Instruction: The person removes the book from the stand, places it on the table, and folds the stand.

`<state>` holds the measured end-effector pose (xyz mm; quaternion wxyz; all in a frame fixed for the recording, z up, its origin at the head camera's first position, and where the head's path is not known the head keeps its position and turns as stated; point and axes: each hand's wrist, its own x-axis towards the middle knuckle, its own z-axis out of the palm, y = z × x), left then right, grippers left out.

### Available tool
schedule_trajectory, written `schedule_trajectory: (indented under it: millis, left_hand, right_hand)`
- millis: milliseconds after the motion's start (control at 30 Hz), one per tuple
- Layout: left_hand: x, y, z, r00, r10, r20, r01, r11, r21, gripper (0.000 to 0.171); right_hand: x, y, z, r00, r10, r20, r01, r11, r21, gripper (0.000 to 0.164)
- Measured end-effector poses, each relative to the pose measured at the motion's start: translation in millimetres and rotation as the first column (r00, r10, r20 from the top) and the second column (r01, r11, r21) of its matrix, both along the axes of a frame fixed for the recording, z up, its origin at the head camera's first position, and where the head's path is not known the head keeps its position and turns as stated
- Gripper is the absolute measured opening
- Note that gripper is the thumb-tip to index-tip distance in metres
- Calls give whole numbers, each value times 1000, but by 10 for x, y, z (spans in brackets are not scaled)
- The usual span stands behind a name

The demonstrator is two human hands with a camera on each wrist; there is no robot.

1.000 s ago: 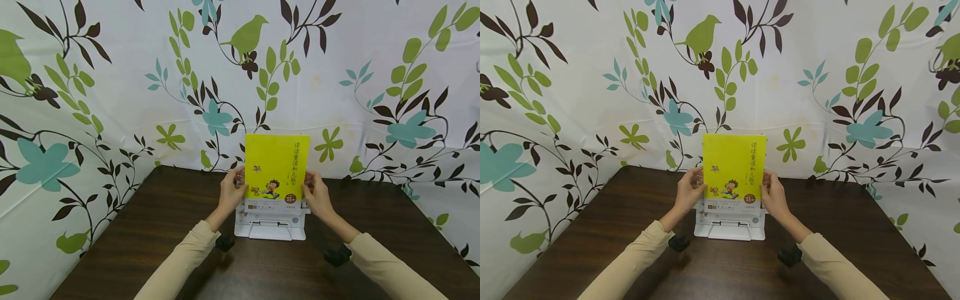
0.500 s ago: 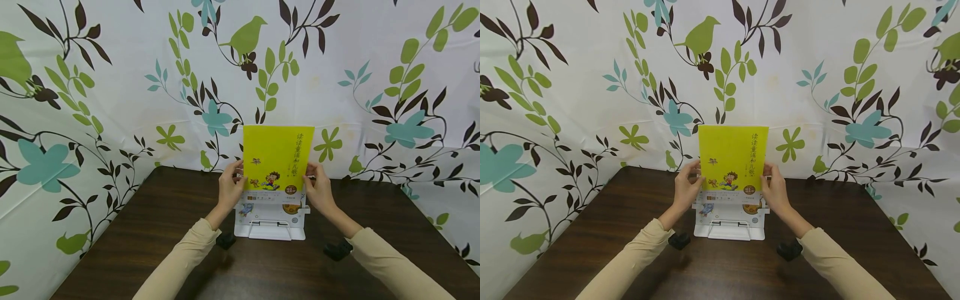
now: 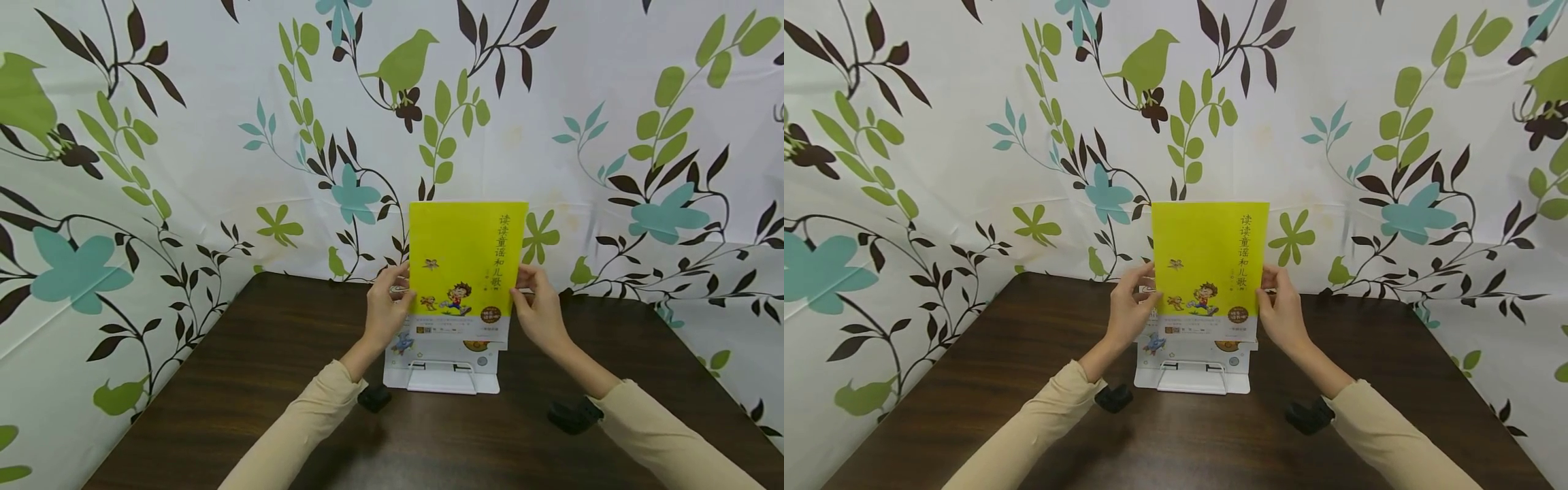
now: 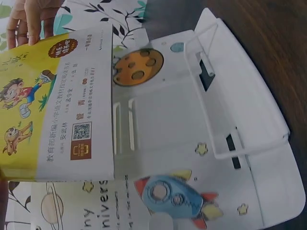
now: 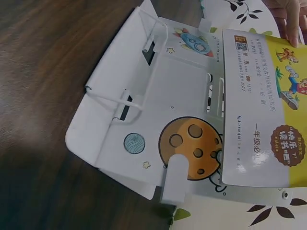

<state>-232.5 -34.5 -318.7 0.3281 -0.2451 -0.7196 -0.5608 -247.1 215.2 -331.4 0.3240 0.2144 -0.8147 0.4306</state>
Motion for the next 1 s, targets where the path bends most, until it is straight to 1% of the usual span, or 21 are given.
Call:
schedule_trajectory:
  millis: [100,167,267,400,467,567,733,867,1000]
  left_hand:
    - [23,31,-11,999,-33,24,33,999,-9,46]
    - [45,48,-20,997,-60,41,61,998,-16,47]
    - [-21,88,-149,992,-110,58,112,993,-22,50]
    - [-94,164,-328,980,-173,94,177,984,-29,52]
    - [-57,198,-344,973,-196,125,202,979,-37,52]
    - [-15,237,-375,964,-209,165,220,974,-52,53]
    - [27,299,-448,955,-230,189,248,966,-79,55]
    - [58,360,-497,945,-256,203,283,952,-116,57]
    - [108,444,-521,929,-282,241,323,935,-150,64]
  right_hand:
    - [52,60,-2,999,-19,33,19,1000,17,39]
    - [103,93,3,997,-35,70,34,999,20,38]
    - [183,147,9,989,-68,132,64,997,31,37]
    - [280,235,1,972,-120,202,107,992,70,37]
    - [324,281,0,966,-133,223,116,989,89,37]
    - [398,337,11,961,-136,242,112,988,110,36]
    - [497,439,15,956,-132,262,96,985,147,38]
    - [563,551,-11,939,-151,310,95,977,188,41]
    - [622,665,-45,919,-162,359,90,974,208,42]
